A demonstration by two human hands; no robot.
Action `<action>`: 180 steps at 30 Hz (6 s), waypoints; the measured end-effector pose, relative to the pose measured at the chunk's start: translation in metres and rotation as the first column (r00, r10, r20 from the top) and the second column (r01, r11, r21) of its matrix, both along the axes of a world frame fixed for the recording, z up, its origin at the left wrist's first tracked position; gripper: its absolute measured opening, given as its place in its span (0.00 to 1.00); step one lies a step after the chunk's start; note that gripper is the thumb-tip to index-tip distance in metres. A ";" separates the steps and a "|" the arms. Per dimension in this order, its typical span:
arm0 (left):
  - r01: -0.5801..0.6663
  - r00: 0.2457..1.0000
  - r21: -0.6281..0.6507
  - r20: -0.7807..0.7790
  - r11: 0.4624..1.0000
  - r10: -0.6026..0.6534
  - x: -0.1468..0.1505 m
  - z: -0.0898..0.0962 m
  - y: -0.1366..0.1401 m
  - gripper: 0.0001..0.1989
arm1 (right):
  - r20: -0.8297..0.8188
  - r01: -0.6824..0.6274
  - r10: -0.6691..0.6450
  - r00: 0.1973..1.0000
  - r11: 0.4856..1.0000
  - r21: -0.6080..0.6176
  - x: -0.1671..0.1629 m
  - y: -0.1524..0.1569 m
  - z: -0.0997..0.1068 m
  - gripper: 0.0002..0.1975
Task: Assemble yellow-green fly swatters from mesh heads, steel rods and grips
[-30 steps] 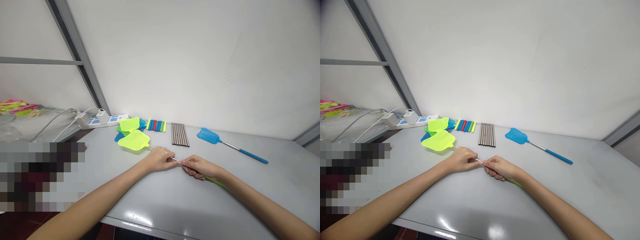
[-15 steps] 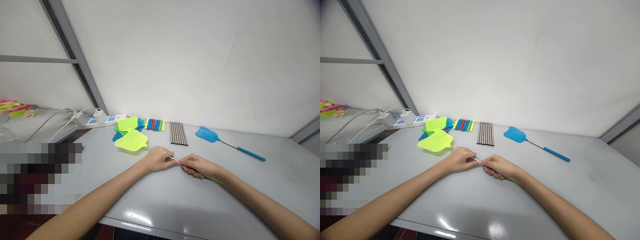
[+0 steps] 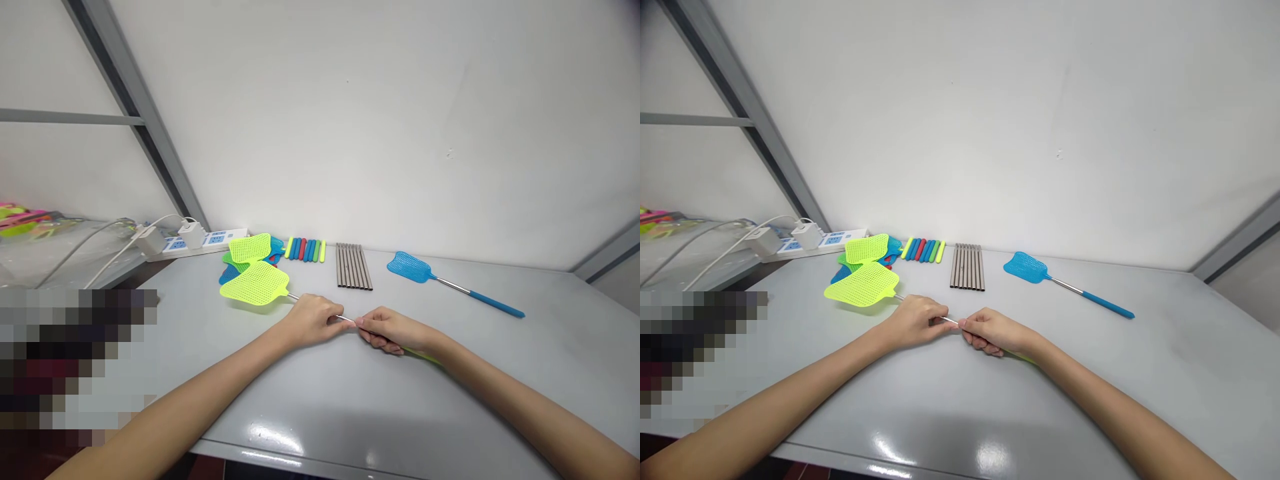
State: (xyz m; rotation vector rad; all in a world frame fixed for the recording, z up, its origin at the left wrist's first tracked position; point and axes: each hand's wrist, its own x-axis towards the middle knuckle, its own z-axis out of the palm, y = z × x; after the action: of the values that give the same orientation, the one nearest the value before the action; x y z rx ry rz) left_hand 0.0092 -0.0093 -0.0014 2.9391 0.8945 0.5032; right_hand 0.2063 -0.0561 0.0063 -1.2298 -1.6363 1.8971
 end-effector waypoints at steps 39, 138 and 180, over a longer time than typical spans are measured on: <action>0.030 0.999 0.164 0.005 0.986 -0.031 -0.001 0.004 0.015 0.26 | -0.061 0.008 -0.009 0.998 1.000 -0.020 -0.001 0.004 0.000 0.19; 0.005 0.990 0.039 -0.141 0.999 0.001 0.009 0.012 -0.024 0.14 | 0.015 -0.028 0.028 0.999 1.000 -0.012 0.005 0.002 -0.001 0.20; 0.106 0.993 0.251 -0.082 0.962 -0.088 0.005 -0.001 -0.011 0.10 | 0.053 0.010 -0.019 0.998 0.986 0.165 -0.003 -0.005 -0.001 0.21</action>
State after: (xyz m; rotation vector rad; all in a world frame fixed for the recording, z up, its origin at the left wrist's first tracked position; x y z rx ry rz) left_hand 0.0145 -0.0205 -0.0027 3.2326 0.7371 0.5515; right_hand 0.2035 -0.0614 0.0049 -1.2316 -1.7675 1.6951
